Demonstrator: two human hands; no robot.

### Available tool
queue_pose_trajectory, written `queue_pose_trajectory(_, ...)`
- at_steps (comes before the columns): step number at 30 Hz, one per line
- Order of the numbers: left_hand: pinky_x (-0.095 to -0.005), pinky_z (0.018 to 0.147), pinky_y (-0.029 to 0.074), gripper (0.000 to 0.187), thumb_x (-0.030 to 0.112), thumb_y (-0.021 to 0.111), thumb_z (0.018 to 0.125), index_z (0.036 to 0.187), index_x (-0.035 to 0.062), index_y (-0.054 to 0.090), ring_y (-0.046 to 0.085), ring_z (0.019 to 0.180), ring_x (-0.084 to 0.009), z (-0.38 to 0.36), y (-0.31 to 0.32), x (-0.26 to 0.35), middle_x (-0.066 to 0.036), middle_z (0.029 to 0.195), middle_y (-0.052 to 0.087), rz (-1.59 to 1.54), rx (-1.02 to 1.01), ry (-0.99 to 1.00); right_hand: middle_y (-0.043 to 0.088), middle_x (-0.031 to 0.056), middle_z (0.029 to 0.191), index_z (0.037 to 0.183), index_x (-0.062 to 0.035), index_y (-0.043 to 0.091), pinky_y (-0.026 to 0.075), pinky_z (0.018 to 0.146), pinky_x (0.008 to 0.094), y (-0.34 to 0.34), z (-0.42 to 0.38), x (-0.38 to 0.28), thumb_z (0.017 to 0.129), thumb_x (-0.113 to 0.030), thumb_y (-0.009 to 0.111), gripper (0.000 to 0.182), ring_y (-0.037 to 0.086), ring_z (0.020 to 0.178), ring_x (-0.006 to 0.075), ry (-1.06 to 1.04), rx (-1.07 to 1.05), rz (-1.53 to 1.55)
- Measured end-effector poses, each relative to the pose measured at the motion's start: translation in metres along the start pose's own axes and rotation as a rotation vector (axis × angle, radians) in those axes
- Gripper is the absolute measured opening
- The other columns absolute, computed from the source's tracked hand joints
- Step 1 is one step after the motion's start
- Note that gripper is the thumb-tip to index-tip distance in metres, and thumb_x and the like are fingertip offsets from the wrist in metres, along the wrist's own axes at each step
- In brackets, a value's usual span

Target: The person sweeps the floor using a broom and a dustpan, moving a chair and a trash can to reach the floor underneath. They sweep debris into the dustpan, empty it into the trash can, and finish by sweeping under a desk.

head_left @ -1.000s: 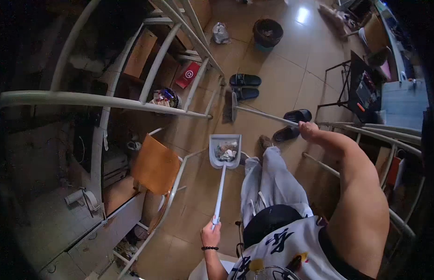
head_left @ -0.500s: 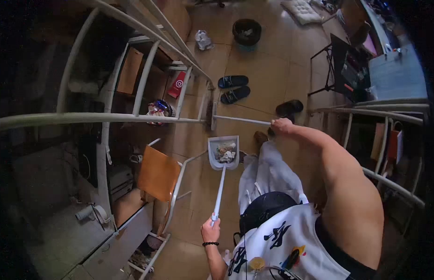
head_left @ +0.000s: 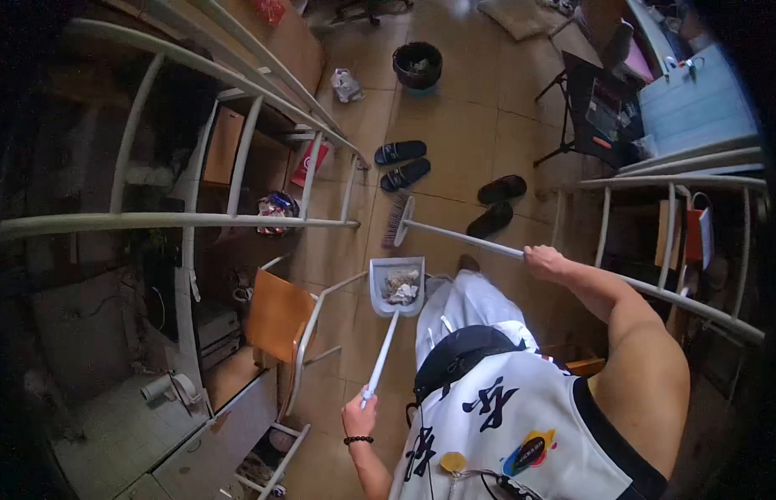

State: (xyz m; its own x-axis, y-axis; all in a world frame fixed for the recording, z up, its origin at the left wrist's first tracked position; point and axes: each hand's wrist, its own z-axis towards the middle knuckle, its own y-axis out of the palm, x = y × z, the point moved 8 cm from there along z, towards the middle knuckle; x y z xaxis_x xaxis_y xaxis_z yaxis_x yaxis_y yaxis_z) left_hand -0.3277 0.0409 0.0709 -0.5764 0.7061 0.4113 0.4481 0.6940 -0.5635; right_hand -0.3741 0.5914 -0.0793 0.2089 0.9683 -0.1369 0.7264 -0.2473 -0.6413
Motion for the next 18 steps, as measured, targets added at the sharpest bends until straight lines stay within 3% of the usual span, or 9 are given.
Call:
queue_pose_trajectory(2,-0.0284,0.052,0.046,0.037,0.019,0.066,0.080,0.114,0.0051,0.064,0.058,0.052,-0.0122,-0.002,0.006,0.002,-0.007,0.060,0.059,0.013,0.024,-0.039,0.066,0.0210,0.088,0.095,-0.0012,0.058,0.053,0.068,0.0474,0.013,0.030,-0.018,0.091,-0.023,0.042,0.028,0.065,0.083,0.0374,0.017,-0.035,0.098)
queue_pose_trajectory(4,-0.0276,0.050,0.043,0.036,0.018,0.065,0.081,0.114,0.0043,0.064,0.055,0.051,-0.0103,-0.005,0.015,0.012,-0.006,0.058,0.058,0.024,0.036,-0.022,0.068,0.0166,0.088,0.088,-0.0023,0.067,0.054,0.067,0.0454,0.043,0.072,-0.022,0.084,-0.029,0.050,0.032,0.066,0.078,0.0353,0.053,0.054,0.209)
queue_pose_trajectory(6,-0.0268,0.049,0.041,0.034,0.016,0.064,0.082,0.114,0.0035,0.064,0.053,0.050,-0.0083,-0.007,0.021,0.016,-0.004,0.057,0.056,0.044,0.045,-0.019,0.068,0.0162,0.088,0.088,-0.0028,0.068,0.054,0.069,0.0453,0.084,0.082,-0.016,0.082,-0.030,0.051,0.033,0.066,0.079,0.0354,0.062,-0.019,0.263)
queue_pose_trajectory(9,-0.0273,0.050,0.044,0.035,0.016,0.065,0.081,0.114,0.0037,0.064,0.055,0.052,-0.0095,-0.010,0.033,0.007,-0.005,0.059,0.057,0.039,0.032,-0.054,0.068,0.0174,0.092,0.086,-0.0025,0.068,0.053,0.073,0.0463,0.105,0.035,0.004,0.080,-0.030,0.055,0.031,0.065,0.084,0.0365,0.026,-0.058,0.291)
queue_pose_trajectory(11,-0.0257,0.047,0.038,0.033,0.012,0.062,0.084,0.116,0.0011,0.063,0.050,0.051,-0.0071,-0.014,0.034,0.004,-0.001,0.060,0.056,-0.001,0.058,-0.031,0.067,0.0186,0.094,0.089,-0.0022,0.067,0.052,0.074,0.0481,0.111,-0.011,0.029,0.081,-0.029,0.056,0.030,0.064,0.087,0.0381,0.070,-0.158,0.371)
queue_pose_trajectory(13,-0.0253,0.046,0.037,0.032,0.010,0.060,0.085,0.115,-0.0001,0.063,0.049,0.050,-0.0074,-0.019,0.038,0.005,-0.002,0.060,0.055,-0.090,0.061,-0.046,0.066,0.0201,0.094,0.092,-0.0010,0.065,0.051,0.074,0.0482,0.105,-0.040,0.048,0.081,-0.027,0.056,0.030,0.063,0.087,0.0389,0.082,-0.105,0.339)
queue_pose_trajectory(18,-0.0233,0.044,0.035,0.032,0.007,0.062,0.083,0.115,0.0036,0.064,0.046,0.049,-0.0050,-0.037,0.020,0.011,0.002,0.061,0.053,-0.106,0.085,-0.106,0.065,0.0225,0.090,0.097,0.0028,0.060,0.052,0.071,0.0470,0.097,-0.038,0.057,0.082,-0.022,0.058,0.029,0.063,0.083,0.0397,0.090,-0.057,0.311)
